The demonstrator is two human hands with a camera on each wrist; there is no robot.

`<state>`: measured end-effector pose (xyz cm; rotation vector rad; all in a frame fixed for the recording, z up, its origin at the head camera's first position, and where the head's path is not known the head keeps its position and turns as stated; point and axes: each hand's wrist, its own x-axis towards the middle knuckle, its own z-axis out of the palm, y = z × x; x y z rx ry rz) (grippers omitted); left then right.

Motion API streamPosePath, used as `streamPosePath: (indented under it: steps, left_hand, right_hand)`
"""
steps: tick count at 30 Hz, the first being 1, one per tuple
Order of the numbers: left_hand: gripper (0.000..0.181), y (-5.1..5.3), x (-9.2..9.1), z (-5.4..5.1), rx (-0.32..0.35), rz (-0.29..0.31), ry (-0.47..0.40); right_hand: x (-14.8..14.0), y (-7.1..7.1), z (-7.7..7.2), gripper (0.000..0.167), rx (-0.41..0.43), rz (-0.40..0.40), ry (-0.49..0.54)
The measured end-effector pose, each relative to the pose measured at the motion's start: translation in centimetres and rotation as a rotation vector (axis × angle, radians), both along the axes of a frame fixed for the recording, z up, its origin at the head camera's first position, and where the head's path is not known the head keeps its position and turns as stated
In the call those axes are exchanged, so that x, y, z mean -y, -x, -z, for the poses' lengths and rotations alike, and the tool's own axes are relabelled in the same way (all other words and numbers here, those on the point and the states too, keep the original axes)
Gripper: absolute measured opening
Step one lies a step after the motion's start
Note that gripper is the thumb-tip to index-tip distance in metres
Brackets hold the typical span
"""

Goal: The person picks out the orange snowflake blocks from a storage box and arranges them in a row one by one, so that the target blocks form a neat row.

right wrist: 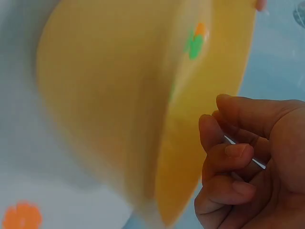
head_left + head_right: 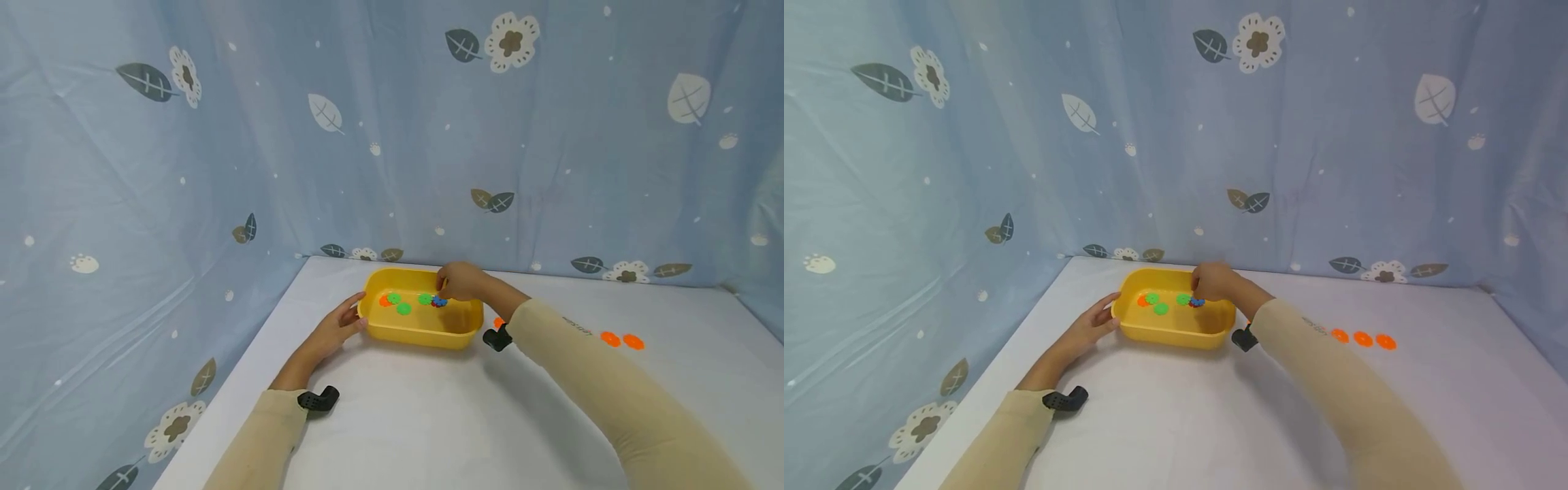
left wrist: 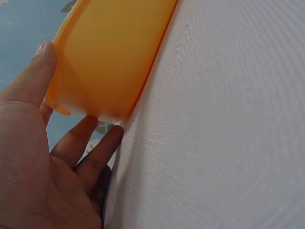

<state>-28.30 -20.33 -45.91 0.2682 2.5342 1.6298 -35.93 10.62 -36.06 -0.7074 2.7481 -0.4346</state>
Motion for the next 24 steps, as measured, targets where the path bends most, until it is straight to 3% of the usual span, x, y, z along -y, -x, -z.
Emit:
streamPosePath:
  steps: [8,17,24]
  left_hand:
    - [0.063,-0.2,-0.1,-0.2,-0.013,0.007,-0.002]
    - [0.062,0.0,0.1,0.0,-0.019,0.004,-0.021]
    - [0.062,0.0,-0.1,0.2,-0.01,0.008,-0.029]
  right_hand:
    - [3.3,0.6,2.7,0.012,0.054,-0.071,0.045]
    - [7.0,0.2,3.8,0.01,0.047,-0.09,0.042]
    - [8.8,-0.2,4.6,0.03,0.088,-0.056,0.097]
